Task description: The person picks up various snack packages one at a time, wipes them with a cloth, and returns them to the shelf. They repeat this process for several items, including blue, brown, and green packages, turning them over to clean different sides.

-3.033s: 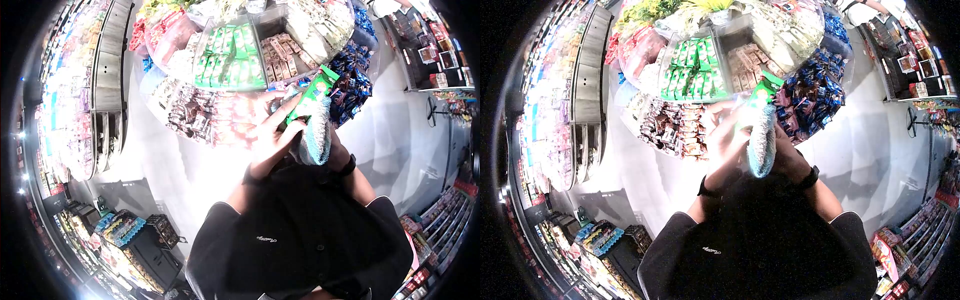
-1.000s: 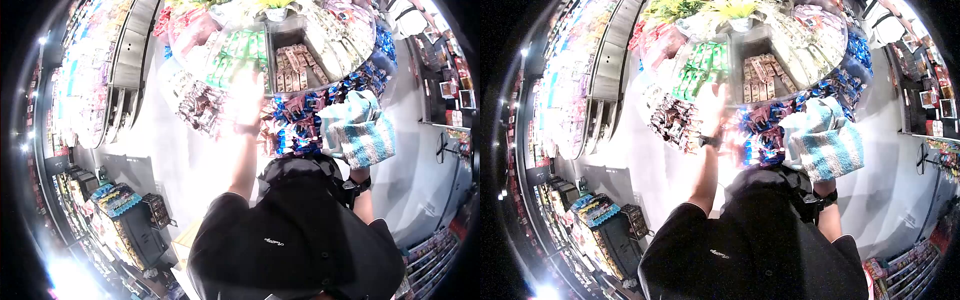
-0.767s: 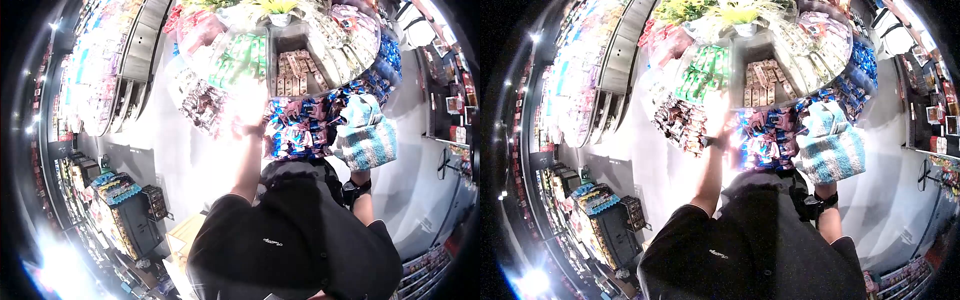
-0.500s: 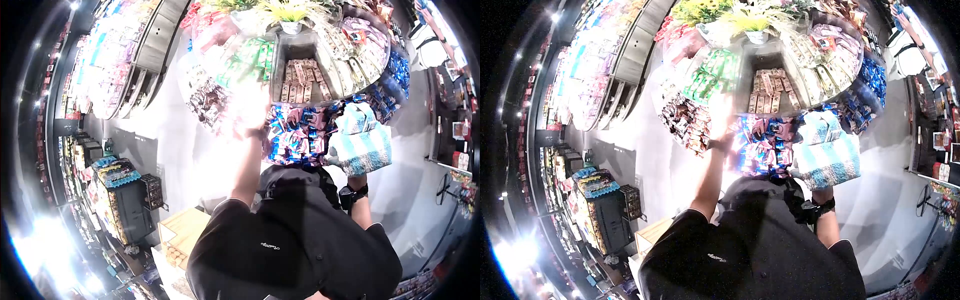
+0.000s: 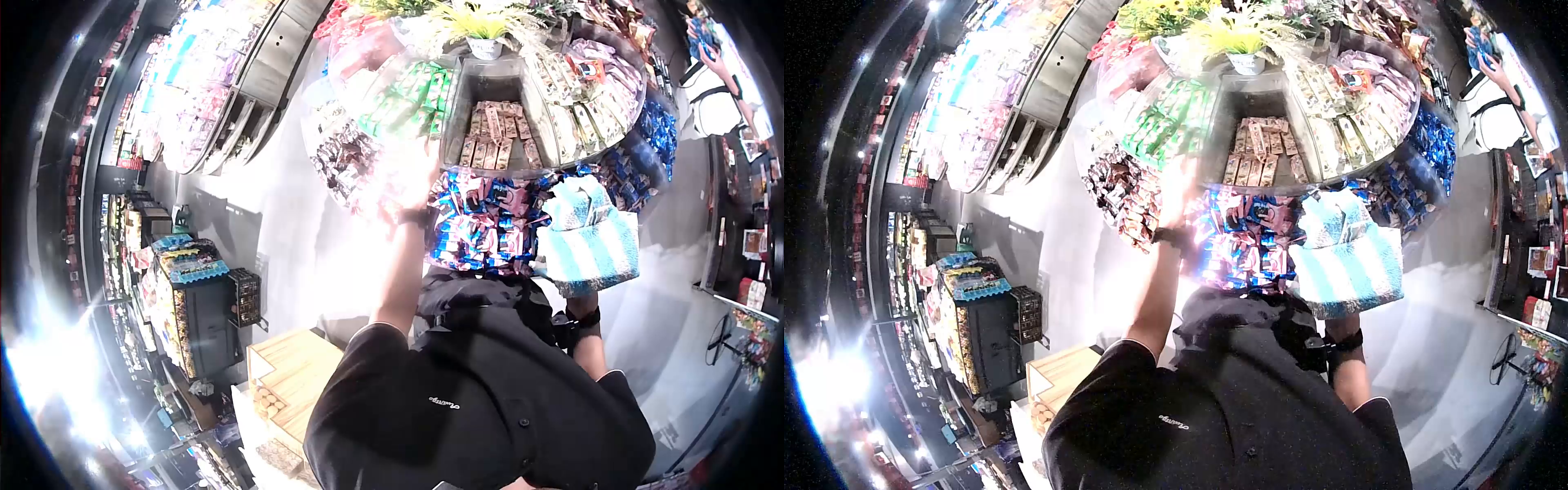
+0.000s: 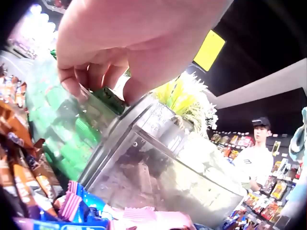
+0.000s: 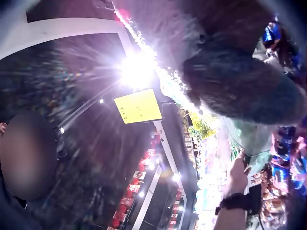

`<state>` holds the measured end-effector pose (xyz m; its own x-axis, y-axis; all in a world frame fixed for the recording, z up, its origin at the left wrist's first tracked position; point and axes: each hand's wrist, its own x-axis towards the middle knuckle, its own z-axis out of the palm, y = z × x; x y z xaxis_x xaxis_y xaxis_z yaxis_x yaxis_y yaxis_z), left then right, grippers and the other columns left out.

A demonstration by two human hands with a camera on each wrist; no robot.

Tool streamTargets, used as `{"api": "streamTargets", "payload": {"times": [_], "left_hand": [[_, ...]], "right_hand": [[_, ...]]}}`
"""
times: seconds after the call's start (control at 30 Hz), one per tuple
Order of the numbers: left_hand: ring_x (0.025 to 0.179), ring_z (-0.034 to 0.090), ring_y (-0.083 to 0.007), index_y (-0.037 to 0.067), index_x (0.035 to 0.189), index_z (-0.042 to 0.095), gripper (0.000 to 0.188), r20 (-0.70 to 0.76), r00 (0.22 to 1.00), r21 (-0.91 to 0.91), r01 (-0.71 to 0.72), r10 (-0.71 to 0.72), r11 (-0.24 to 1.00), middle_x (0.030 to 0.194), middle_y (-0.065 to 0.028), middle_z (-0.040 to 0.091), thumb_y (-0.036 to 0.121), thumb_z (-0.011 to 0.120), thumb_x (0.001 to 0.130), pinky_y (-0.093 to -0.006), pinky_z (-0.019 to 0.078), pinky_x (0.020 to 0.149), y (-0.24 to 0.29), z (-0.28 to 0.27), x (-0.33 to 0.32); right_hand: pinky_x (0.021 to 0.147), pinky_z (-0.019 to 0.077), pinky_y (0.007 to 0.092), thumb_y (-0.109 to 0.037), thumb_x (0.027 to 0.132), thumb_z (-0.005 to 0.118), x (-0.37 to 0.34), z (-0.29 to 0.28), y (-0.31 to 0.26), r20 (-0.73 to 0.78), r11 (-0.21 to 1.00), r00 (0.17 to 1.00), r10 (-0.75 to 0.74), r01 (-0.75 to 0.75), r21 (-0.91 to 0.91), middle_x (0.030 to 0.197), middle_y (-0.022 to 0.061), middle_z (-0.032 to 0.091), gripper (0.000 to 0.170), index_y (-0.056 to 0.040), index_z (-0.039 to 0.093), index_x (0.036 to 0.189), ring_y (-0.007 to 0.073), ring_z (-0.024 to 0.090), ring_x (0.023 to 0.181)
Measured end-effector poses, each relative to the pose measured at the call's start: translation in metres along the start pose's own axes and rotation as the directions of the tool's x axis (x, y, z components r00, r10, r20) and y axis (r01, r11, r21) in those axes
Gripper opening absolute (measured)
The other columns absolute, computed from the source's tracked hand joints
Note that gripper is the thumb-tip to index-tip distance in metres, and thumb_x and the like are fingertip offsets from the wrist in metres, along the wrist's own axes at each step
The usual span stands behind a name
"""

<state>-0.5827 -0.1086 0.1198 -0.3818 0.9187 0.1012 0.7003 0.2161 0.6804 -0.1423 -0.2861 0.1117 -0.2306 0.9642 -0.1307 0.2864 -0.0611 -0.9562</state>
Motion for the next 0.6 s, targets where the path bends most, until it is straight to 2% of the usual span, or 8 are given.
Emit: {"api": "streamTargets", "payload": {"times": [0.07,0.17,0.27,0.33,0.37,0.5,0.53,0.6], "left_hand": [[0.104,0.054,-0.0364,0.000,0.112,0.058,0.039,-0.032,0.999,-0.100,0.013,-0.017,0.995,0.110,-0.0227,0.058,0.030,0.060,0.088,-0.0430,0.0417,0.092,0.006,-0.002,-0.003],[0.099,0.055,-0.0331,0.000,0.111,0.059,0.038,-0.224,0.974,-0.140,-0.052,0.019,0.989,0.104,-0.0206,0.060,0.029,0.062,0.088,-0.0418,0.0431,0.088,0.032,-0.019,-0.012],[0.091,0.056,-0.0264,0.001,0.111,0.059,0.035,-0.305,0.947,-0.296,0.009,-0.103,0.955,0.099,-0.0160,0.061,0.025,0.065,0.087,-0.0381,0.0447,0.083,0.073,-0.057,-0.037],[0.087,0.056,-0.0170,0.001,0.112,0.059,0.033,-0.247,0.927,-0.563,0.099,-0.281,0.820,0.098,-0.0100,0.062,0.019,0.068,0.086,-0.0305,0.0453,0.077,0.102,-0.085,-0.061],[0.090,0.056,-0.0127,0.001,0.112,0.058,0.032,-0.133,0.934,-0.686,0.155,-0.331,0.711,0.098,-0.0062,0.062,0.020,0.066,0.088,-0.0266,0.0444,0.079,0.117,-0.098,-0.076],[0.092,0.056,-0.0108,0.002,0.117,0.054,0.026,0.144,0.974,-0.878,0.208,-0.177,0.431,0.099,-0.0042,0.061,0.012,0.057,0.093,-0.0258,0.0437,0.084,0.162,-0.123,-0.129],[0.094,0.056,-0.0117,0.001,0.116,0.053,0.025,0.180,0.969,-0.886,0.236,-0.172,0.399,0.101,-0.0051,0.060,0.011,0.057,0.093,-0.0261,0.0445,0.083,0.167,-0.121,-0.140],[0.095,0.056,-0.0123,0.001,0.115,0.053,0.025,0.177,0.968,-0.880,0.236,-0.178,0.411,0.102,-0.0062,0.059,0.008,0.059,0.092,-0.0264,0.0455,0.081,0.184,-0.119,-0.157]], "right_hand": [[0.100,0.0396,0.0455,-0.014,0.085,0.059,0.000,0.000,-0.015,0.000,0.998,1.000,-0.011,0.011,-0.067,0.125,0.0147,0.056,0.040,-0.0084,0.055,0.125,0.0334,0.050,0.117],[0.099,0.0401,0.0443,-0.015,0.086,0.058,0.005,-0.002,-0.019,-0.004,0.998,1.000,-0.022,0.022,-0.050,0.124,0.0139,0.056,0.040,-0.0078,0.054,0.125,0.0319,0.051,0.117],[0.099,0.0406,0.0432,-0.016,0.087,0.058,0.011,0.003,-0.026,-0.011,0.999,0.999,-0.031,0.031,-0.020,0.124,0.0130,0.056,0.039,-0.0073,0.053,0.126,0.0304,0.051,0.117],[0.098,0.0409,0.0424,-0.017,0.088,0.057,0.017,0.009,-0.037,-0.011,0.999,0.999,-0.048,0.048,0.006,0.124,0.0125,0.056,0.039,-0.0069,0.053,0.126,0.0294,0.051,0.117],[0.098,0.0411,0.0420,-0.018,0.089,0.057,0.023,0.014,-0.043,-0.009,0.998,0.998,-0.062,0.062,0.023,0.124,0.0122,0.056,0.039,-0.0067,0.053,0.126,0.0289,0.051,0.117],[0.098,0.0417,0.0405,-0.019,0.090,0.056,0.041,0.042,-0.087,0.016,0.978,0.979,-0.202,0.200,0.063,0.123,0.0111,0.056,0.039,-0.0060,0.051,0.127,0.0270,0.051,0.117],[0.097,0.0419,0.0401,-0.020,0.091,0.056,0.046,0.050,-0.100,0.027,0.963,0.963,-0.269,0.269,0.013,0.123,0.0108,0.056,0.039,-0.0058,0.051,0.127,0.0265,0.051,0.117],[0.097,0.0422,0.0393,-0.020,0.092,0.056,0.049,0.061,-0.129,0.090,0.793,0.847,-0.524,0.523,-0.312,0.123,0.0102,0.056,0.039,-0.0054,0.050,0.127,0.0255,0.051,0.116]]}}
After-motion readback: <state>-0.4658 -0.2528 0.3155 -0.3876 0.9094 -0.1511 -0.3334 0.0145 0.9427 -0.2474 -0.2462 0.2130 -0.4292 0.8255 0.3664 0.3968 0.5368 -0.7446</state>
